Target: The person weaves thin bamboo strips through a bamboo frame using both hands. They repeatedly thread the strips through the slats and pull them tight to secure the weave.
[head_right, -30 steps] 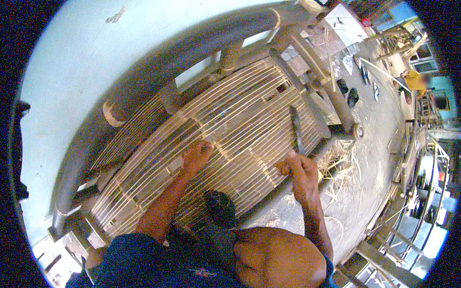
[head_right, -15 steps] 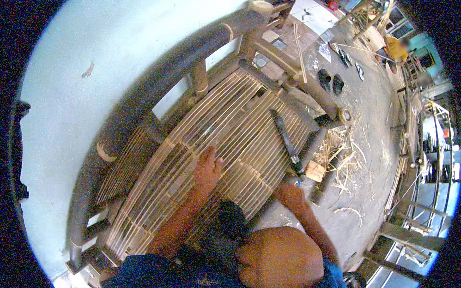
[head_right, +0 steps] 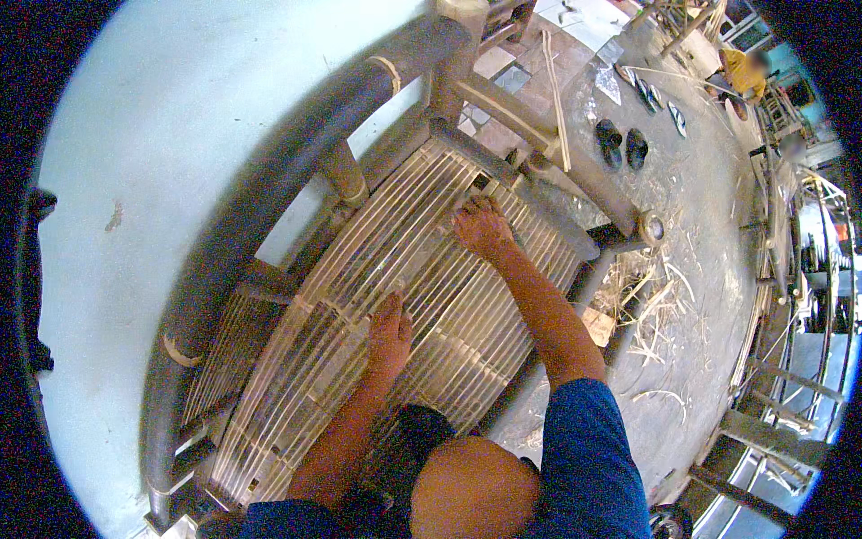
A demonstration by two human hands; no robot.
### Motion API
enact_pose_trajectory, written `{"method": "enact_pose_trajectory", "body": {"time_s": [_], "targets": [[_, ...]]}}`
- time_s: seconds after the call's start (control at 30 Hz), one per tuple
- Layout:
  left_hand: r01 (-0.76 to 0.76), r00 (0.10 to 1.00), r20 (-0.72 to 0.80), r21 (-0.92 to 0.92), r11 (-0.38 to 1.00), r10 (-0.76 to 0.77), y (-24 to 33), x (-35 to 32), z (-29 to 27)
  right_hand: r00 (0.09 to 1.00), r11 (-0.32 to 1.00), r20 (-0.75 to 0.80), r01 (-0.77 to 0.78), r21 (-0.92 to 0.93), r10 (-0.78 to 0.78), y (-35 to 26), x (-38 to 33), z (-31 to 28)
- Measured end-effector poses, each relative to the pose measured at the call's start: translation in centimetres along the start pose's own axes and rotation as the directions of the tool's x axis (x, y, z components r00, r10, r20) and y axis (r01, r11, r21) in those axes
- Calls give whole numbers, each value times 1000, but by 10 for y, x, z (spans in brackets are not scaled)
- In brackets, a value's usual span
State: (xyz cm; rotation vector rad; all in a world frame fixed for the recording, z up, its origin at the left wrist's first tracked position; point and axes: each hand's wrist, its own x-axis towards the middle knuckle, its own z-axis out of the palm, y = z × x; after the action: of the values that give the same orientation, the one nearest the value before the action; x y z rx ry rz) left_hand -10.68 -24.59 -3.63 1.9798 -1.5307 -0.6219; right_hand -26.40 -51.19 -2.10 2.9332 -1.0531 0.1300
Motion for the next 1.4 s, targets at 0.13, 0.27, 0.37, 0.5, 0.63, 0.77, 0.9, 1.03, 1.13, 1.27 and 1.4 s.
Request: {"method": "enact_pose_trajectory", "body": {"time_s": [0.13, 0.27, 0.37, 0.5, 0.63, 0.77, 0.9, 1.03, 1.13, 1.27, 1.4], "targets": [[21, 999, -31, -34, 999, -22, -4, -1, -4, 997, 997, -44, -59, 50, 61, -5, 2, -2], [70, 997, -16, -124, 990, -73, -5, 2, -10, 998, 996, 61, -23, -83, 28, -6, 3, -6], [133, 991, 16, 67, 989, -134, 4, 15, -9, 999, 999, 20, 28, -24, -27, 2, 6, -7], [211, 967, 115, 149, 966, -229, 27, 45, -2, 1000, 999, 13, 22, 40, -22, 18, 14, -8], [158, 977, 119, 136, 978, -175, 35, 60, 1, 998, 997, -59, -18, 76, 23, 22, 16, -5], [141, 986, 77, 82, 987, -148, 28, 57, 5, 995, 991, 26, -100, 84, 98, 16, 14, -1], [77, 993, 79, 187, 979, -93, 22, 59, 3, 987, 987, 53, -152, 61, 149, 13, 19, -4], [124, 982, 110, 239, 963, -153, 27, 60, 2, 980, 992, 164, -120, 30, 114, 17, 23, -9], [152, 985, 51, 222, 963, -167, 32, 60, 4, 955, 982, 248, -180, 58, 160, 18, 24, -8], [190, 973, 92, 211, 959, -213, 33, 62, 3, 961, 979, -253, -62, 194, 111, 4, -10, -24], [178, 979, 59, 219, 959, -195, 35, 63, 0, 896, 905, -171, -378, 194, 410, -25, -121, -74]]}}
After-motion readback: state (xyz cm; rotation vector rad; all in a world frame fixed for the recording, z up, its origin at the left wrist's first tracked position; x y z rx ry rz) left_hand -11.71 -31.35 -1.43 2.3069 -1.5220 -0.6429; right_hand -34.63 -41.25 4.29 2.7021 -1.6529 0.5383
